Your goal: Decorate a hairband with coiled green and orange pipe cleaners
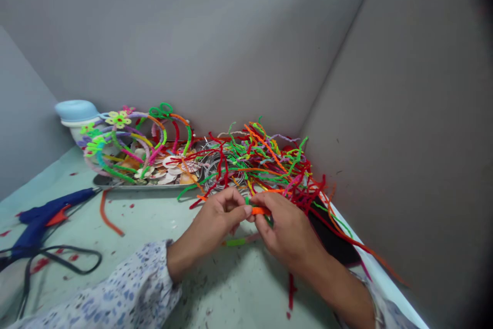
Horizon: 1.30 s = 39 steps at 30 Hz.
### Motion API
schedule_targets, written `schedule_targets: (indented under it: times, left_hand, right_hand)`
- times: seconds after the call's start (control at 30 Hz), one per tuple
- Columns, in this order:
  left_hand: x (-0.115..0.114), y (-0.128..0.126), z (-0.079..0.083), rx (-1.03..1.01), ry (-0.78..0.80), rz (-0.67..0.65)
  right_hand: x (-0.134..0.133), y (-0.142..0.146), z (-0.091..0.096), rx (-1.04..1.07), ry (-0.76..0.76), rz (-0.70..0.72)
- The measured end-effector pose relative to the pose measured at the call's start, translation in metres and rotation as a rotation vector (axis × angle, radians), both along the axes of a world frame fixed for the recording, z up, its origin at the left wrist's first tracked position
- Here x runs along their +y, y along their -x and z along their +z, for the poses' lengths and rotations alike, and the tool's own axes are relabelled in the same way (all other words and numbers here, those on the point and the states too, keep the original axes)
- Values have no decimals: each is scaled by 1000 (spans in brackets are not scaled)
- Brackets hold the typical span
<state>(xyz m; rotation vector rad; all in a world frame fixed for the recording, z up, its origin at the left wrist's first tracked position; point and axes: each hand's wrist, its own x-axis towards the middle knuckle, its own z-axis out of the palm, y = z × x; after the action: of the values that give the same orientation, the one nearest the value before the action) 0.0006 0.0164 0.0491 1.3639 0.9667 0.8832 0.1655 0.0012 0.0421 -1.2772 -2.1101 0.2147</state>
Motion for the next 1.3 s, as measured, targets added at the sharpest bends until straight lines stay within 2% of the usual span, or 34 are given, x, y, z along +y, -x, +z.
schedule_targets:
  times: [0.13,0.17,0.23,0.6,0.8,0.97,1.03,1.2,1.3]
  left_hand:
    - [-2,0,4,25,-41,31]
    - [-2,-1,6,27,-51,35]
    - [-4,-2,8,27,-63,36]
    - [-3,-3,2,-6,27,6]
    - [-4,-5,6,21,35,41]
    - [-6,-6,7,24,22,91]
    - [-6,-6,7,25,23,104]
    - [-7,-6,6,-6,24,118]
    - [-7,-6,5,3,7,106]
  right_hand:
    - [4,-4,12,401,461,141]
    - [6,-5,15,479,548,160]
    - [8,-7,19,573,626,169]
    - [3,-2,17,579,395,20]
    - [-1,4,16,665,428,-52]
    - [1,5,20,743,487,-56]
    - [2,2,20,702,477,-52]
    - [3,-9,22,345,319,-16]
    - [1,-10,24,244,243,4]
